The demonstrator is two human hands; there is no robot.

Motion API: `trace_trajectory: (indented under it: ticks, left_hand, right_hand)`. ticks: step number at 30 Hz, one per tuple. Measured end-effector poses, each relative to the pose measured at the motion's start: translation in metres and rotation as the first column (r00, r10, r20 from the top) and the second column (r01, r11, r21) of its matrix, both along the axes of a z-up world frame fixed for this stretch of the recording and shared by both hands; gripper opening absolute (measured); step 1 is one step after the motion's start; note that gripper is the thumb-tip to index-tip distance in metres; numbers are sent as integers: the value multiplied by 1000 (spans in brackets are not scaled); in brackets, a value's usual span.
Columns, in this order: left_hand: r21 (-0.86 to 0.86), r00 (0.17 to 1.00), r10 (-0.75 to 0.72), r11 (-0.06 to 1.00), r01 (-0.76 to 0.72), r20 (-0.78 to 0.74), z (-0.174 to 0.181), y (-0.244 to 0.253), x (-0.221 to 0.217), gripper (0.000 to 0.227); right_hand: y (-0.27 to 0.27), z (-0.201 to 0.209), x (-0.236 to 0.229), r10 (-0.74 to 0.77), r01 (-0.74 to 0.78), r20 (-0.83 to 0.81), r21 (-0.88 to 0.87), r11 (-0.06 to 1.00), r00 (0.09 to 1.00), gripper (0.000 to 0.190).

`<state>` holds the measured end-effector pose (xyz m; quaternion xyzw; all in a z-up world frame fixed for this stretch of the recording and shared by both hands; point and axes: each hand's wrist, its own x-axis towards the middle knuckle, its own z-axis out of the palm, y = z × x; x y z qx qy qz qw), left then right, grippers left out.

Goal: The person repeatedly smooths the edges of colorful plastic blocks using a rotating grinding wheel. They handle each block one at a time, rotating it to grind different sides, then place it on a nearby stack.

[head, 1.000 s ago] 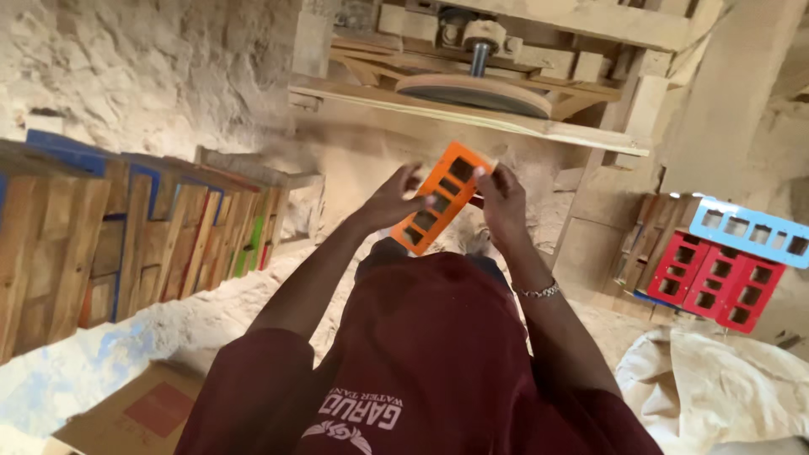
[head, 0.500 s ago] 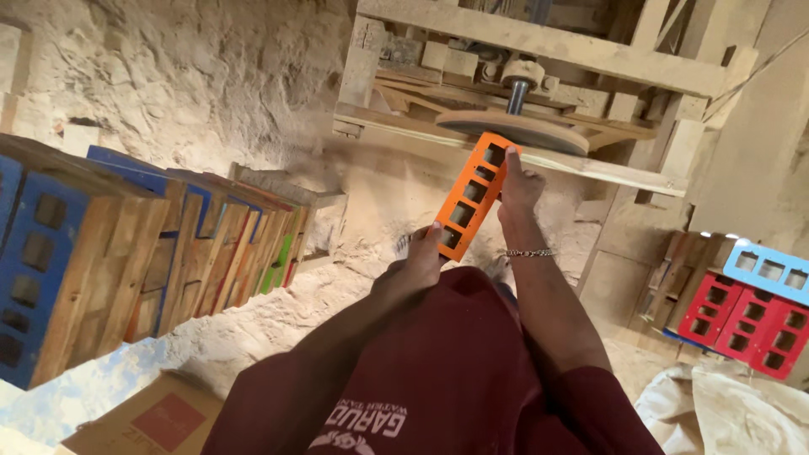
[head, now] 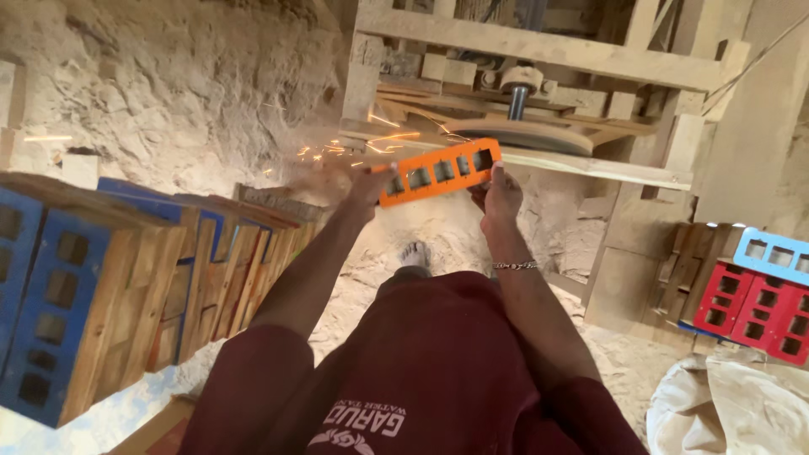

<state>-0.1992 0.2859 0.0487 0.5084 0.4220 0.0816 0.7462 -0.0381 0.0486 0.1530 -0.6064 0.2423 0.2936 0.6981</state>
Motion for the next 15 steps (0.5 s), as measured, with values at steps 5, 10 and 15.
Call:
trace_trajectory:
  ticks: [5, 10, 15]
  left_hand:
    - [-275, 995, 43, 959, -68, -96, 47, -37, -32, 57]
    - [-531, 890, 107, 831, 164, 443, 68, -105, -76, 63]
    - [-536, 807, 222, 833, 134, 547, 78, -170, -53, 58]
  right_hand:
    - [-58, 40, -16, 211, -199, -38, 210, 957, 977, 29]
    - [-142, 94, -34, 577, -588, 291, -55, 807, 763, 45]
    - [-191, 139, -37, 701, -602, 445, -365, 710, 558, 52]
